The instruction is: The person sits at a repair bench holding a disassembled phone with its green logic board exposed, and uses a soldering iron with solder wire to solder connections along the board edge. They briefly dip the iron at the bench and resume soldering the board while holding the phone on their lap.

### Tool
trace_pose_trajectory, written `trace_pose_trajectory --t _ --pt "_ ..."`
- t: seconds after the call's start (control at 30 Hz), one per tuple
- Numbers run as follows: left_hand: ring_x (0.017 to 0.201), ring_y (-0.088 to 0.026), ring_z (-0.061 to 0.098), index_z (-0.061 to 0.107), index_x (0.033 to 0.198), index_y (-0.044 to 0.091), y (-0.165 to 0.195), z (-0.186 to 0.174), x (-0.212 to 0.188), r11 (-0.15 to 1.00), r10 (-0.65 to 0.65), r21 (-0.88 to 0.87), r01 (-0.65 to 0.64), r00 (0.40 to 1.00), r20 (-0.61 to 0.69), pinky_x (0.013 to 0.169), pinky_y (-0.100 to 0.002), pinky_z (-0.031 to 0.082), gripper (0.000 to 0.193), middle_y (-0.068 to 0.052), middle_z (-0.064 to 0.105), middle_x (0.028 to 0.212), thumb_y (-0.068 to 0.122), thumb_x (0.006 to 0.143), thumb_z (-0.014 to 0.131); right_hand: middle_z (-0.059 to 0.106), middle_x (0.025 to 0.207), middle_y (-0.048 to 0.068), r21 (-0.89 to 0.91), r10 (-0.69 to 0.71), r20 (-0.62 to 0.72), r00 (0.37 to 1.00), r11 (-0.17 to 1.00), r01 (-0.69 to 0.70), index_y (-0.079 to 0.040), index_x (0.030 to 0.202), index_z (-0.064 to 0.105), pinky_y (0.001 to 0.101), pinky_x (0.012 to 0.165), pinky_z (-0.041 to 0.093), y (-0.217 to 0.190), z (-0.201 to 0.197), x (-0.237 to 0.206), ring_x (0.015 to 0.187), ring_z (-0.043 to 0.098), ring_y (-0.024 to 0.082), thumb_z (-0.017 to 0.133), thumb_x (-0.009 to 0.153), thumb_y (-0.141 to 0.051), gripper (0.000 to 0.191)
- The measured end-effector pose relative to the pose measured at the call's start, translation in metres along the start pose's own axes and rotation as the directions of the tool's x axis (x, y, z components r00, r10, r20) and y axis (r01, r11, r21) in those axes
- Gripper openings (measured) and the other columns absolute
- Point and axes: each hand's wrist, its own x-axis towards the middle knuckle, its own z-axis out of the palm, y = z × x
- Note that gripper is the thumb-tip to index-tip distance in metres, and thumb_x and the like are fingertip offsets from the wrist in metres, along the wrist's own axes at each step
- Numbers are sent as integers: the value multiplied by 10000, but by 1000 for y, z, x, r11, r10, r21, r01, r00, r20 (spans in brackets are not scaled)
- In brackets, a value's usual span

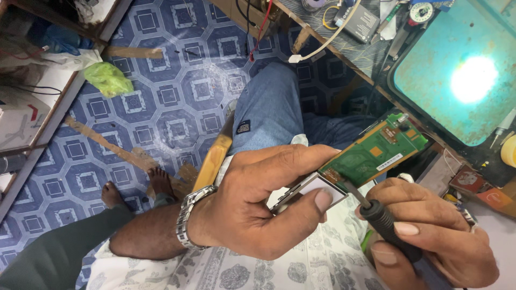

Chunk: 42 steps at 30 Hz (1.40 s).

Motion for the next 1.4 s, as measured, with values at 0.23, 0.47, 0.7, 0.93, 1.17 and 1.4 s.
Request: trace_pose_trajectory --t 0.23,0.47,0.7,0.93,1.17,1.4 --pt "702 -67 661 585 1400 -54 0 1 0 1000 -12 -7 12 1000 2 595 -221 494 377 -85 714 927 23 1038 661 689 930 142 6 13 -13 1000 1000 -13 -53 1216 522 508 826 634 -2 2 -3 878 774 300 750 883 -55 404" --pt "711 -68 667 583 1400 -54 0 1 0 1000 -15 -5 15 1000 4 600 -220 499 379 -89 718 939 22 1037 659 687 927 141 -10 1 -2 1000 1000 -1 -58 1214 518 508 817 635 -2 1 -2 879 774 295 751 884 -61 404" --pt "716 -70 670 583 1399 -53 0 1 0 1000 -11 -7 11 1000 8 603 -222 502 376 -94 721 948 22 1038 660 691 925 149 -15 18 -20 1000 1000 -19 -53 1202 531 519 816 630 -2 1 -5 856 770 304 757 863 -50 407" --pt "706 -65 661 583 1397 -50 -1 1 1 1000 -8 -5 8 1000 13 595 -221 495 370 -88 717 976 24 1043 658 686 928 157 -46 30 -29 999 998 -31 -51 1197 522 547 858 627 -5 2 -1 854 765 302 766 844 -49 429" --pt "688 -64 650 589 1398 -50 0 1 0 1000 -11 4 11 1000 8 584 -223 480 374 -84 714 921 27 1039 662 694 946 143 -9 34 -2 999 999 -34 -60 1210 516 503 830 633 -7 -2 -1 891 735 302 756 870 -50 416" --pt "713 -69 667 587 1398 -46 0 2 -1 1000 -5 3 5 1000 4 597 -222 500 367 -102 730 980 33 1048 664 696 949 146 -34 51 -9 999 998 -51 -67 1213 524 511 834 632 -7 0 -6 888 777 298 759 866 -53 419"
